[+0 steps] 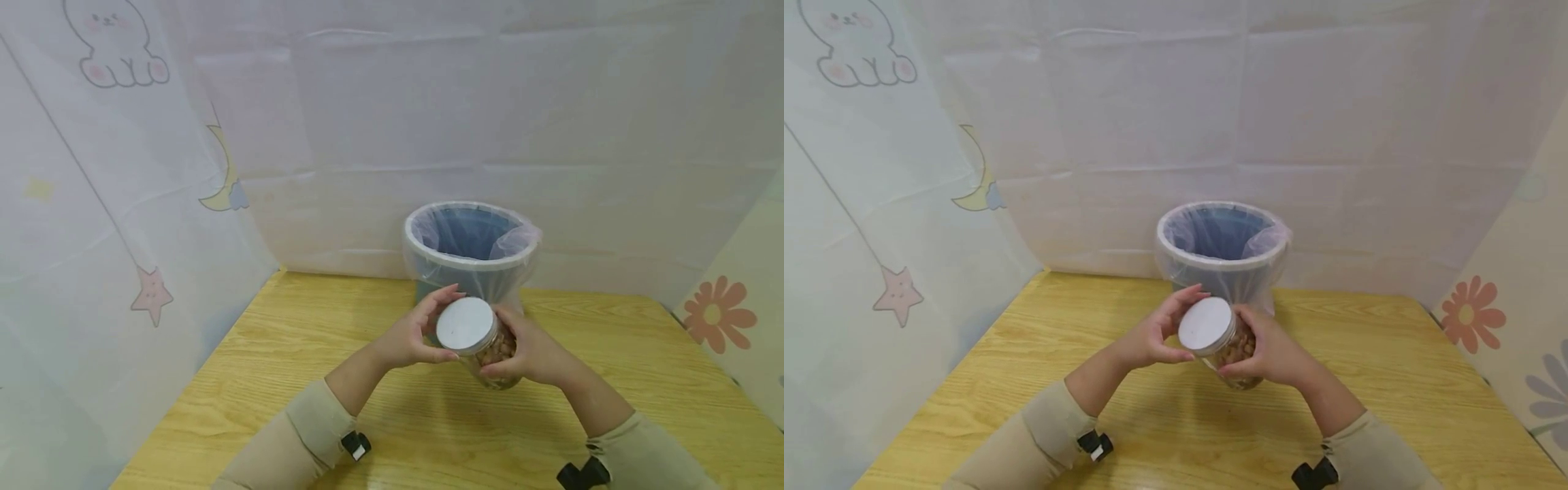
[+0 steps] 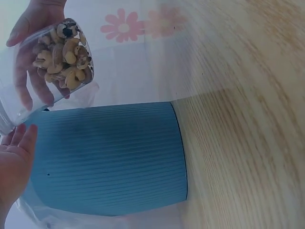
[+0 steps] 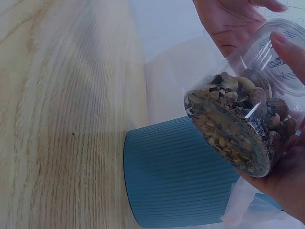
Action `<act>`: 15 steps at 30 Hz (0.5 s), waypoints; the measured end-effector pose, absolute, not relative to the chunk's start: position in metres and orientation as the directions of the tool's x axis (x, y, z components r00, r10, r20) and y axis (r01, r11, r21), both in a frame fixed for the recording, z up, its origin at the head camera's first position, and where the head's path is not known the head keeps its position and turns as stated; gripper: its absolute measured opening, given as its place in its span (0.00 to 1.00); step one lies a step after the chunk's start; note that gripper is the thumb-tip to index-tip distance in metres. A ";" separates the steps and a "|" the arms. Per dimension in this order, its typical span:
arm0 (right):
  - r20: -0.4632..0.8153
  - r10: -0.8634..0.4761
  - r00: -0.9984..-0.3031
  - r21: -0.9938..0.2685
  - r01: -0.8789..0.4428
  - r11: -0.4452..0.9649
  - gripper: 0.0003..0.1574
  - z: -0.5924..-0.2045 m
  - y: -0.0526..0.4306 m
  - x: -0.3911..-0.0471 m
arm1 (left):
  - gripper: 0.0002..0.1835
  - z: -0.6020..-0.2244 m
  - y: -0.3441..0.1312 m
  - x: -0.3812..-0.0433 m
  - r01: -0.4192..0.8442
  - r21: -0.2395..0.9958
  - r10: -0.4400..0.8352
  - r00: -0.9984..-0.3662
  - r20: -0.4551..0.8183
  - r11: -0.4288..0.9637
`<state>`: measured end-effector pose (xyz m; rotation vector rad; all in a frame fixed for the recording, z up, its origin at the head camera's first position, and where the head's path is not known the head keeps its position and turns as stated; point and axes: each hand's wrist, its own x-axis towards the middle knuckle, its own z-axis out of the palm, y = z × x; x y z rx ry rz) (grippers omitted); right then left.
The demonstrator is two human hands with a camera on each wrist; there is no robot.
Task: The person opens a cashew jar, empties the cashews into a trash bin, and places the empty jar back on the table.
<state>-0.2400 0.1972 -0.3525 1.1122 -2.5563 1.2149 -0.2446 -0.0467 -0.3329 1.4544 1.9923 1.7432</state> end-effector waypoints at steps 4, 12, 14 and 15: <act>0.367 -0.596 -0.714 -0.646 -0.657 0.389 0.55 -0.354 0.197 -0.240 | 0.50 -0.341 -0.046 -0.251 0.563 0.823 0.715 -0.543 0.440 -0.079; 0.367 -0.632 -0.683 -0.642 -0.677 0.360 0.55 -0.355 0.197 -0.242 | 0.52 -0.356 -0.044 -0.261 0.558 0.829 0.724 -0.554 0.410 -0.042; 0.363 -0.635 -0.682 -0.640 -0.678 0.362 0.54 -0.356 0.197 -0.242 | 0.52 -0.357 -0.044 -0.260 0.553 0.833 0.726 -0.558 0.402 -0.036; 0.360 -0.637 -0.682 -0.642 -0.676 0.361 0.54 -0.356 0.197 -0.242 | 0.51 -0.357 -0.044 -0.260 0.549 0.835 0.727 -0.560 0.397 -0.033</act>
